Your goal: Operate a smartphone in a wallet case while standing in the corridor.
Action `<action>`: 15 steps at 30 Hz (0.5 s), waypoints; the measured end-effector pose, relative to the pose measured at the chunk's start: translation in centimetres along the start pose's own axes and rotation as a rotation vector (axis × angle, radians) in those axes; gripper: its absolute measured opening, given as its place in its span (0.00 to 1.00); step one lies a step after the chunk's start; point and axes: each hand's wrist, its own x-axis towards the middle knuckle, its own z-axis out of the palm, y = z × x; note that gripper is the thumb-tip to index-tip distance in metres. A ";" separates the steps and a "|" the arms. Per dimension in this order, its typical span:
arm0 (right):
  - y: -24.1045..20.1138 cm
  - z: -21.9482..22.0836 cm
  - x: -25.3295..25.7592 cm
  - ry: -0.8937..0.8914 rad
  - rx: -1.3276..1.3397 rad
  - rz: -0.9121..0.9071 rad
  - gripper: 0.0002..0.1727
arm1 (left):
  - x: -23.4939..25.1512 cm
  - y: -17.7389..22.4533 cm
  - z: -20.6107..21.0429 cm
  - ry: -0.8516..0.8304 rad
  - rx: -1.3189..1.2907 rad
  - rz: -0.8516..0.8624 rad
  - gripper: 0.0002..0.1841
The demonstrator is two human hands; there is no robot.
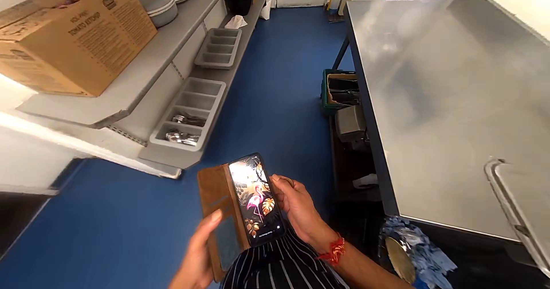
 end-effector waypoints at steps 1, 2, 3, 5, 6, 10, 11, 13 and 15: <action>-0.2 -0.2 0.3 0.004 0.009 -0.004 0.18 | 0.5 0.1 0.3 -0.002 0.006 -0.006 0.20; -0.4 -0.3 0.6 0.011 0.018 -0.010 0.18 | 1.0 0.3 0.5 -0.013 0.011 -0.011 0.20; -0.6 -0.5 0.8 0.021 0.022 -0.016 0.18 | 1.4 0.3 0.7 -0.024 0.020 -0.014 0.20; -1.0 -0.7 1.1 0.033 0.025 -0.032 0.19 | 2.3 0.6 0.9 -0.051 0.028 -0.025 0.21; -1.2 -0.8 1.2 0.038 0.026 -0.040 0.19 | 2.6 0.7 1.0 -0.064 0.028 -0.029 0.21; -2.3 -0.5 1.4 0.047 0.029 -0.080 0.18 | 3.8 1.7 1.3 -0.126 0.023 -0.037 0.20; -2.6 -0.3 1.4 0.053 0.030 -0.090 0.18 | 4.1 1.9 1.3 -0.136 0.025 -0.035 0.20; -3.0 0.1 1.5 0.071 0.028 -0.102 0.18 | 4.6 2.4 1.3 -0.148 0.026 -0.034 0.21; -3.0 0.5 1.6 0.073 0.030 -0.113 0.18 | 4.8 2.7 1.1 -0.165 0.024 -0.036 0.20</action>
